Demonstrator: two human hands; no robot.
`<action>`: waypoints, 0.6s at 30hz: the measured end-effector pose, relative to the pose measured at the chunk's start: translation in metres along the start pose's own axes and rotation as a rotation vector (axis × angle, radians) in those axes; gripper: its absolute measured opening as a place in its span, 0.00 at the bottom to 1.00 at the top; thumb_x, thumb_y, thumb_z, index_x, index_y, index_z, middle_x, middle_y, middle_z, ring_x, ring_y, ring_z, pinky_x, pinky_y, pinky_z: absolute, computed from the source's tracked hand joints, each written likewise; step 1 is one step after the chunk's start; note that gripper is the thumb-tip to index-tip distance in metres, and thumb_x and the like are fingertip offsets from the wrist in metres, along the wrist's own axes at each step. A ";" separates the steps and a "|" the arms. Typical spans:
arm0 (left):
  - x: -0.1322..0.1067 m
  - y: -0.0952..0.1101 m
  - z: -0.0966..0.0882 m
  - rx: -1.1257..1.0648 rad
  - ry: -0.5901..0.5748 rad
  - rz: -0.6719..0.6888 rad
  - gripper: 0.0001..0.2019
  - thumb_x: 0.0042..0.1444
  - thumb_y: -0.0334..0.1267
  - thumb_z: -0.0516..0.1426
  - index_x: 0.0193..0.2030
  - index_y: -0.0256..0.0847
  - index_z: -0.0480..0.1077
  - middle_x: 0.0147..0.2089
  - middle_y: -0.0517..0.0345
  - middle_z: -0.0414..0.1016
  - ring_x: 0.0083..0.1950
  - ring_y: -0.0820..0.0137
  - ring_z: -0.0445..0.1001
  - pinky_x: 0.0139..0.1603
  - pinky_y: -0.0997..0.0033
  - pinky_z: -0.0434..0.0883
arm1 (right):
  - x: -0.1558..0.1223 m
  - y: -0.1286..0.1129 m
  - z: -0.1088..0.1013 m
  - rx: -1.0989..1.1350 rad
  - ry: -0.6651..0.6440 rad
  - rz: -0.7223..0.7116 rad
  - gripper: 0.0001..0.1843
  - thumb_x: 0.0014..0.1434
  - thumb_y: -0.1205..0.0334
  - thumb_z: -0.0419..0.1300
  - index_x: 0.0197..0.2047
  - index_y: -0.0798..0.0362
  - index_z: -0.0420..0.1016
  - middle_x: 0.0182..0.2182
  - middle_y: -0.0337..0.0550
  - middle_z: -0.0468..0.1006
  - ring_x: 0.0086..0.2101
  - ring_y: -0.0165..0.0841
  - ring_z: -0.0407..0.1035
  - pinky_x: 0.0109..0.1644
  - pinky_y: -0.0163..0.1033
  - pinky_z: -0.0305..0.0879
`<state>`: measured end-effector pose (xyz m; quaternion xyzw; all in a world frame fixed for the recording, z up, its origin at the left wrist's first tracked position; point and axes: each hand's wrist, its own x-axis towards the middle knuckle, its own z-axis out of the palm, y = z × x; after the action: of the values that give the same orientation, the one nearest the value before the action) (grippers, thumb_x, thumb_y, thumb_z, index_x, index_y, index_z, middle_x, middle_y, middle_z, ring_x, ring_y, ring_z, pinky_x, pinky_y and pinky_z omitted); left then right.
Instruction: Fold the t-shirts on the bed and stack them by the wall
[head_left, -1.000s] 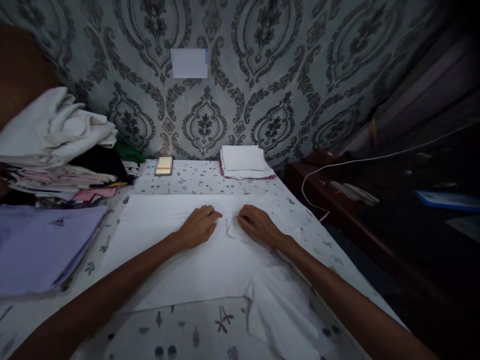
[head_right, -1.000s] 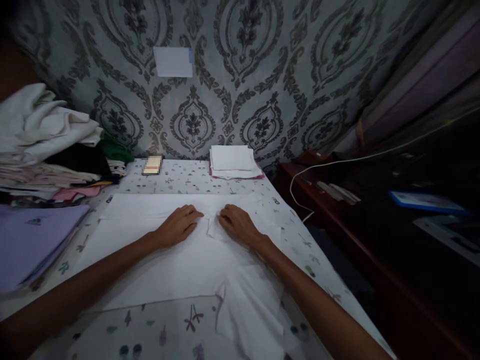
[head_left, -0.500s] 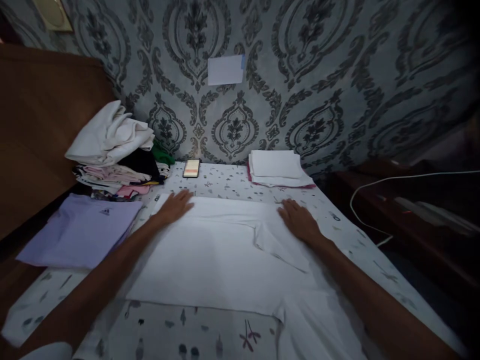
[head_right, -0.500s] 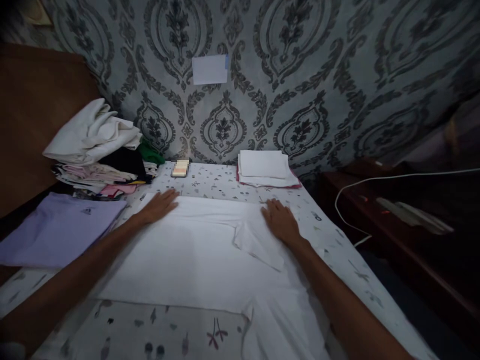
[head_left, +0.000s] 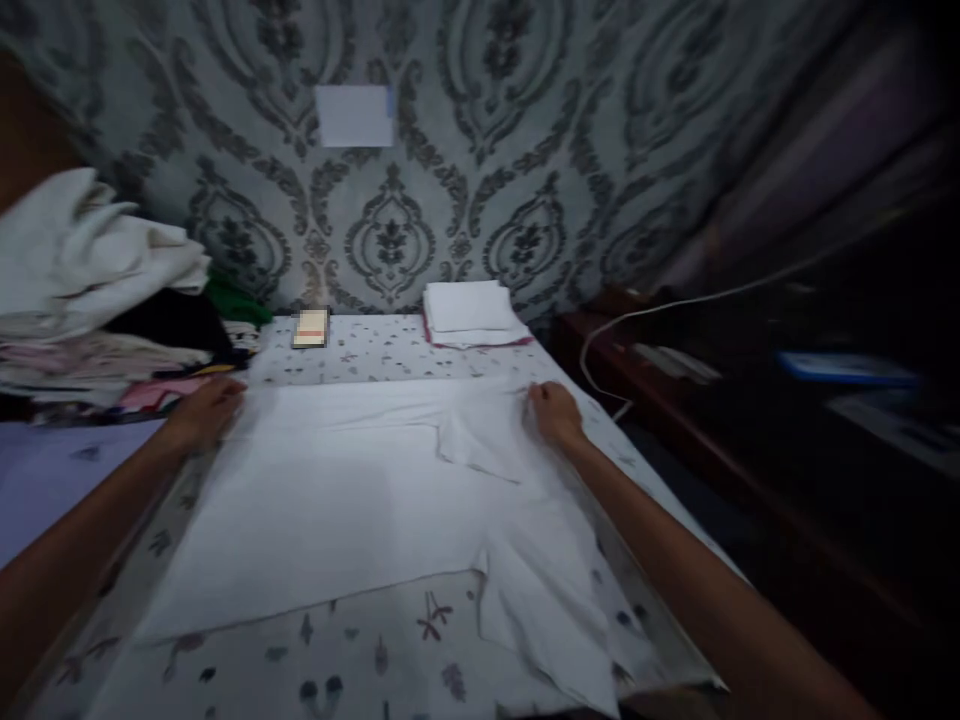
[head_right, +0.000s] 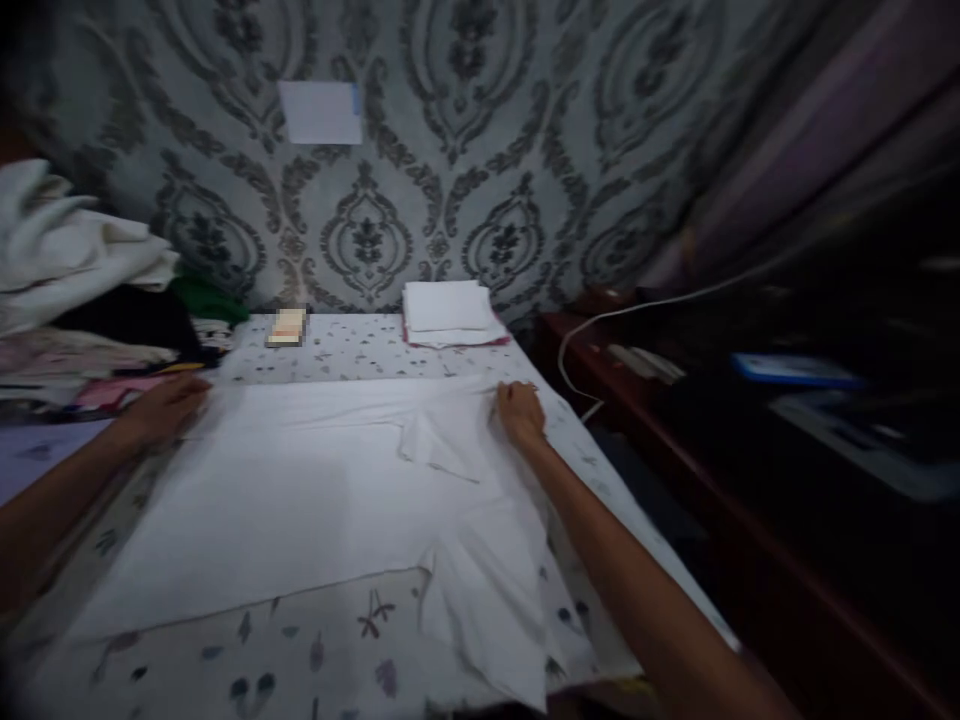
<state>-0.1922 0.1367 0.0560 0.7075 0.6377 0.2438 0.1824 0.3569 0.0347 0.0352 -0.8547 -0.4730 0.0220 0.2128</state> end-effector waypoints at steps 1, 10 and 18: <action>-0.001 -0.006 0.002 0.061 -0.025 0.031 0.20 0.47 0.54 0.51 0.40 0.43 0.71 0.36 0.50 0.77 0.40 0.54 0.75 0.45 0.55 0.73 | 0.002 0.002 -0.001 -0.002 -0.016 0.033 0.20 0.66 0.56 0.45 0.36 0.54 0.76 0.38 0.52 0.78 0.41 0.41 0.71 0.44 0.43 0.65; -0.018 -0.022 0.022 0.245 0.021 0.261 0.21 0.51 0.48 0.49 0.44 0.40 0.74 0.41 0.46 0.75 0.48 0.53 0.74 0.52 0.53 0.71 | 0.027 -0.003 0.006 0.079 0.004 0.117 0.13 0.58 0.52 0.57 0.30 0.51 0.75 0.32 0.44 0.79 0.32 0.36 0.70 0.33 0.37 0.60; -0.025 0.009 0.006 0.142 0.018 0.060 0.20 0.41 0.37 0.51 0.42 0.38 0.75 0.32 0.57 0.72 0.34 0.66 0.72 0.38 0.67 0.70 | 0.046 -0.006 0.015 0.115 0.082 0.008 0.11 0.58 0.61 0.52 0.37 0.56 0.74 0.34 0.51 0.77 0.34 0.39 0.67 0.39 0.41 0.62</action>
<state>-0.1831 0.1113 0.0538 0.7352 0.6335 0.2097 0.1190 0.3736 0.0802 0.0310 -0.8433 -0.4583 0.0151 0.2804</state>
